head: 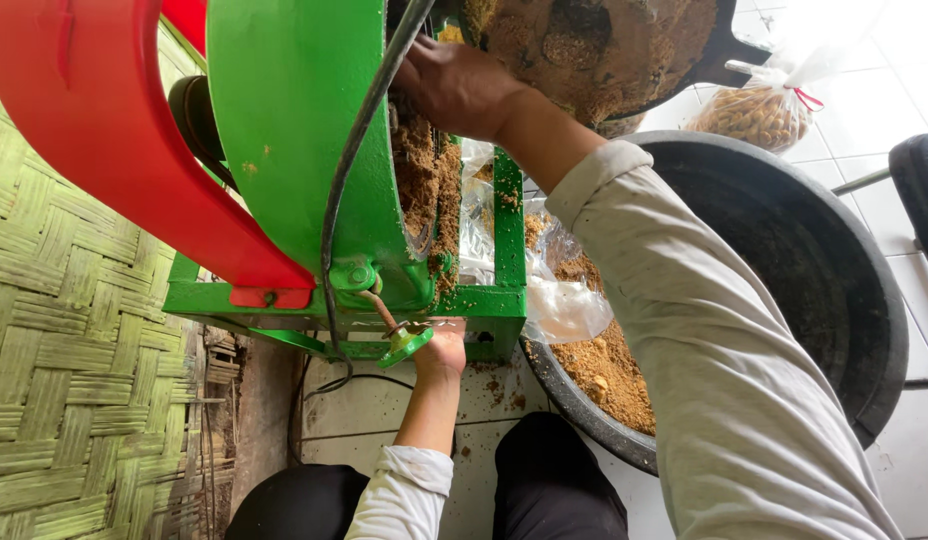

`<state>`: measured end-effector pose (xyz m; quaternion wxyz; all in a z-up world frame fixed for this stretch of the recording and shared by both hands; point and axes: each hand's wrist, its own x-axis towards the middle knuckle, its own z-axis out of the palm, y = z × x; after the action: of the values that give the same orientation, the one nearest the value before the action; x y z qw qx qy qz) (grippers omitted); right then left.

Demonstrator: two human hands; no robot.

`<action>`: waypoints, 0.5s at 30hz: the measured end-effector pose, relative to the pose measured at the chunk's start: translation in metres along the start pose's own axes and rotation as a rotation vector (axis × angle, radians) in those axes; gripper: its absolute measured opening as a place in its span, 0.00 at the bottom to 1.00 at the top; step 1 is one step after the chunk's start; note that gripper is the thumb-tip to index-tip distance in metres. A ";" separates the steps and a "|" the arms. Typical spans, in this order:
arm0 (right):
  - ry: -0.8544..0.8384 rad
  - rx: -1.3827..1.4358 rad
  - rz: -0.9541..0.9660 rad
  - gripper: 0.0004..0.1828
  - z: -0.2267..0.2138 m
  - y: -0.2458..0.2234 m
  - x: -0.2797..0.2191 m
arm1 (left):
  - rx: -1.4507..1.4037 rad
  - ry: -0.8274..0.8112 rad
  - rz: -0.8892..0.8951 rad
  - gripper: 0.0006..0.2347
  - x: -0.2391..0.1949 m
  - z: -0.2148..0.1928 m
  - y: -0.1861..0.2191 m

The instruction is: The person sits on the floor and operates a green grinding machine, feeding brown material into the hopper by hand. The ground material falls into a large black basin below. The person also uses a sieve to sift the material and occasionally adjusts the machine's lever.

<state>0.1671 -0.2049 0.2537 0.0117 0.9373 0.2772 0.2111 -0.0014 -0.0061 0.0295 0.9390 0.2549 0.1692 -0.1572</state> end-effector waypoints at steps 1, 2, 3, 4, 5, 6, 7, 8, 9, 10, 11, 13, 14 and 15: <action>0.042 -0.029 -0.008 0.22 0.000 -0.002 0.000 | 0.047 -0.044 0.014 0.32 -0.001 0.001 -0.001; 0.085 -0.059 -0.017 0.21 -0.001 -0.003 0.002 | 0.025 -0.049 0.015 0.32 -0.001 0.002 0.000; 0.184 -0.158 -0.027 0.22 -0.001 -0.004 0.004 | 0.004 -0.053 0.016 0.33 -0.002 0.003 0.001; 0.283 -0.258 -0.038 0.23 0.001 -0.006 0.006 | -0.018 -0.058 0.016 0.34 -0.002 0.004 0.001; 0.381 -0.357 -0.049 0.24 0.003 -0.008 0.007 | -0.052 -0.006 0.002 0.34 -0.002 0.006 0.002; 0.350 -0.297 -0.046 0.27 0.006 -0.010 0.008 | -0.082 0.050 -0.013 0.34 -0.002 0.005 0.004; 0.318 -0.237 -0.044 0.30 0.010 -0.013 0.008 | -0.111 0.106 -0.028 0.34 -0.003 0.004 0.004; 0.285 -0.176 -0.043 0.32 0.015 -0.015 0.008 | -0.078 0.051 -0.011 0.33 -0.004 0.003 0.004; 0.302 -0.118 -0.036 0.35 0.019 -0.018 0.007 | -0.044 -0.004 0.005 0.32 -0.005 0.001 0.003; 0.321 -0.068 -0.034 0.37 0.020 -0.017 0.008 | -0.015 -0.067 0.023 0.31 -0.002 0.003 0.002; 0.341 -0.018 -0.032 0.39 0.021 -0.016 0.009 | -0.027 -0.052 0.019 0.32 -0.001 0.003 0.001; 0.288 0.214 0.021 0.39 0.022 -0.014 0.007 | -0.046 -0.019 0.010 0.34 0.000 0.002 -0.001; 0.263 0.331 0.050 0.38 0.023 -0.012 0.007 | -0.044 -0.018 0.017 0.34 0.000 0.002 -0.001; 0.233 0.347 0.061 0.36 0.023 -0.010 0.006 | -0.042 -0.016 0.024 0.34 0.001 0.002 -0.001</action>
<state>0.1755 -0.1911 0.2337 -0.1883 0.9025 0.2803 0.2673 0.0000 -0.0084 0.0305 0.9472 0.2361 0.1618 -0.1443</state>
